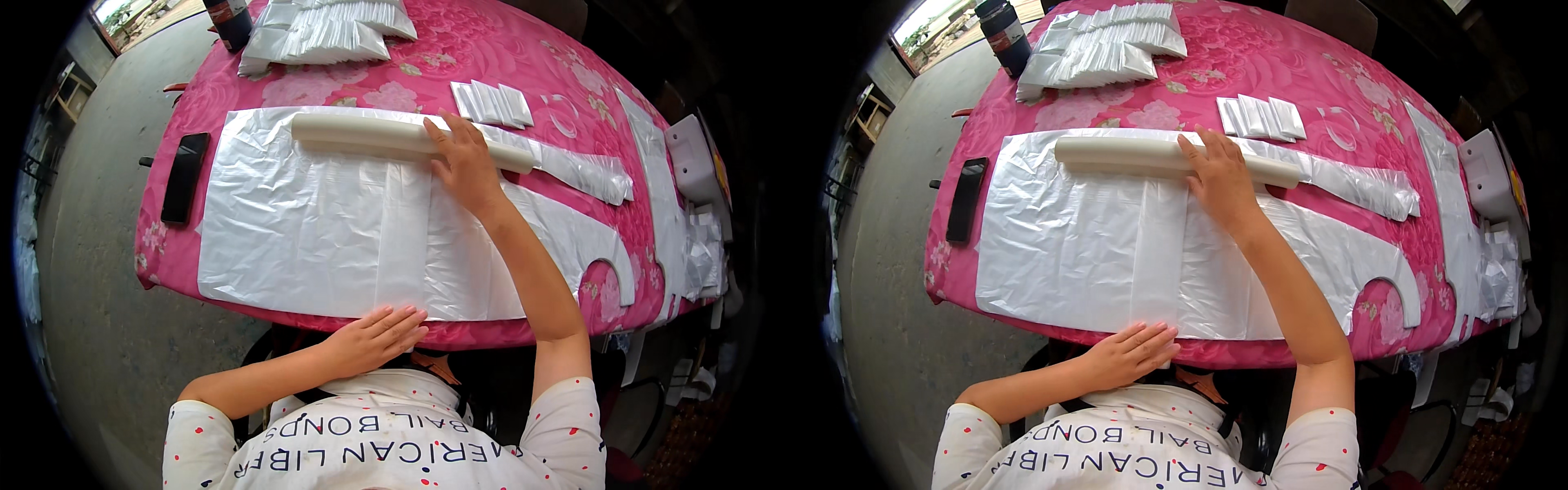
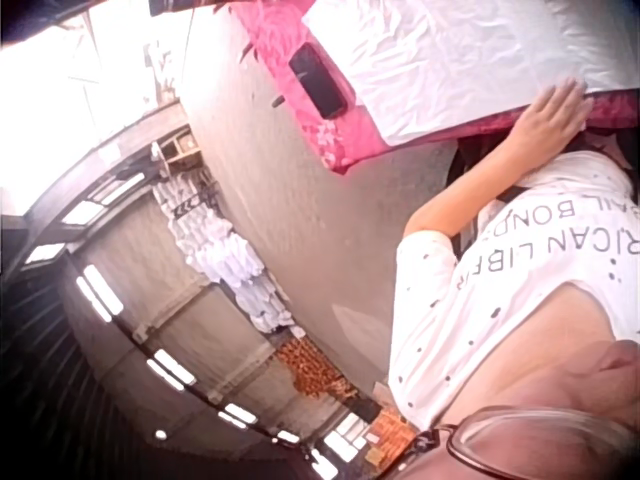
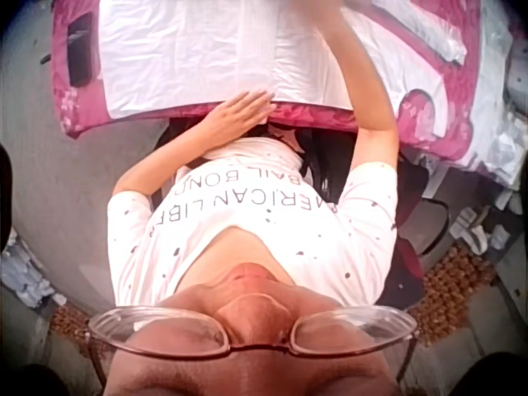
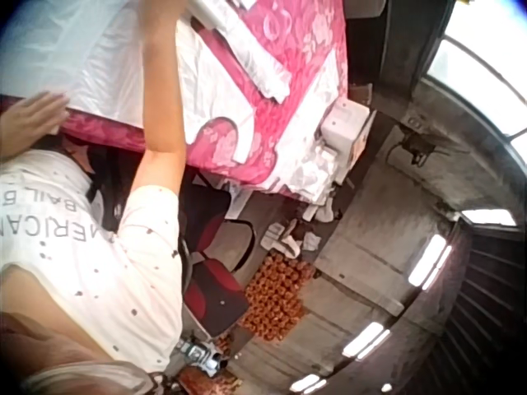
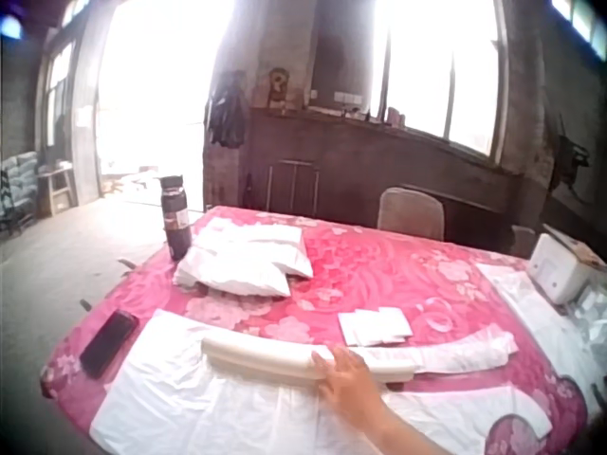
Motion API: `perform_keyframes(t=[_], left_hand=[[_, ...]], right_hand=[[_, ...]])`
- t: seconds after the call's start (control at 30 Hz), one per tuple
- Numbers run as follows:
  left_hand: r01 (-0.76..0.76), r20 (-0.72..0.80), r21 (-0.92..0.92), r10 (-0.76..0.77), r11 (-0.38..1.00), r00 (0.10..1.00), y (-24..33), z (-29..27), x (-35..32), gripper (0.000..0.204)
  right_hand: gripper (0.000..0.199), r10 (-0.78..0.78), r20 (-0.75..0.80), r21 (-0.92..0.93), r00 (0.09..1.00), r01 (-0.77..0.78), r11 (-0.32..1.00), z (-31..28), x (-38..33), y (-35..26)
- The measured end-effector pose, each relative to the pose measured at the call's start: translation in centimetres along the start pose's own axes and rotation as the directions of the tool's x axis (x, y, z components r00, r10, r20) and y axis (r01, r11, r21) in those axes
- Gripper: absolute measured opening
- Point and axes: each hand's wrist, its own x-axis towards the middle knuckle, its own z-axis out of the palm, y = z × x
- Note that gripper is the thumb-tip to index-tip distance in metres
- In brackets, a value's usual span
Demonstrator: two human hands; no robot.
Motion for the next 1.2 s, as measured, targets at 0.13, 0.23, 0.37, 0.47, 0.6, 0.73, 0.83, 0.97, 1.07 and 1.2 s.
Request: perform_keyframes(t=[0.13, 0.23, 0.37, 0.47, 0.6, 0.73, 0.83, 0.97, 1.07, 1.2], left_hand=[[0.019, 0.019, -0.049, -0.018, 0.999, 1.0, -1.2, -1.6, -0.4, 0.046], [0.024, -0.053, -0.185, -0.034, 0.982, 0.998, -2.0, -1.7, -0.5, 0.042], [-0.04, -0.164, -0.353, -0.02, 0.935, 0.986, -3.2, -1.6, -0.6, 0.038], [-0.079, -0.278, -0.443, -0.053, 0.893, 0.959, -4.1, -2.3, -0.3, 0.041], [0.16, -0.148, -0.374, -0.229, 0.913, 0.962, -4.9, -3.4, 1.0, 0.05], [0.234, -0.112, -0.296, -0.277, 0.926, 0.954, -5.4, -3.0, 1.6, 0.06], [0.253, -0.169, -0.328, -0.32, 0.91, 0.932, -5.3, -2.7, 1.9, 0.061], [0.318, -0.152, -0.539, -0.461, 0.78, 0.874, -5.9, -2.9, 2.4, 0.059], [0.516, 0.16, -0.768, -0.666, 0.38, 0.728, -6.6, -4.5, 3.6, 0.051], [0.392, -0.327, -0.524, -0.603, 0.756, 0.728, -6.1, -3.1, 3.7, 0.055]], right_hand=[[0.045, -0.112, 0.173, 0.307, 0.979, 0.055, 0.95, -2.6, -3.9, -3.0], [0.044, -0.326, 0.362, 0.473, 0.873, 0.13, 0.872, -4.1, -7.2, -5.6], [0.047, -0.373, 0.38, 0.52, 0.846, 0.138, 0.843, -5.2, -9.3, -7.6], [0.046, -0.338, 0.372, 0.499, 0.864, 0.121, 0.858, -5.3, -9.8, -7.9], [0.041, -0.215, 0.267, 0.446, 0.939, 0.078, 0.892, -4.7, -10.9, -8.2], [0.034, -0.142, 0.172, 0.382, 0.975, 0.067, 0.922, -4.6, -11.0, -8.3], [0.034, -0.132, 0.176, 0.363, 0.976, 0.06, 0.93, -4.8, -10.4, -8.0], [0.019, 0.118, 0.294, 0.431, 0.948, -0.242, 0.869, -4.6, -9.5, -7.8], [0.014, 0.377, 0.507, 0.461, 0.775, -0.614, 0.641, -4.3, -8.2, -7.6], [0.023, 0.448, 0.697, 0.39, 0.56, -0.821, 0.417, -4.3, -6.0, -7.2]])
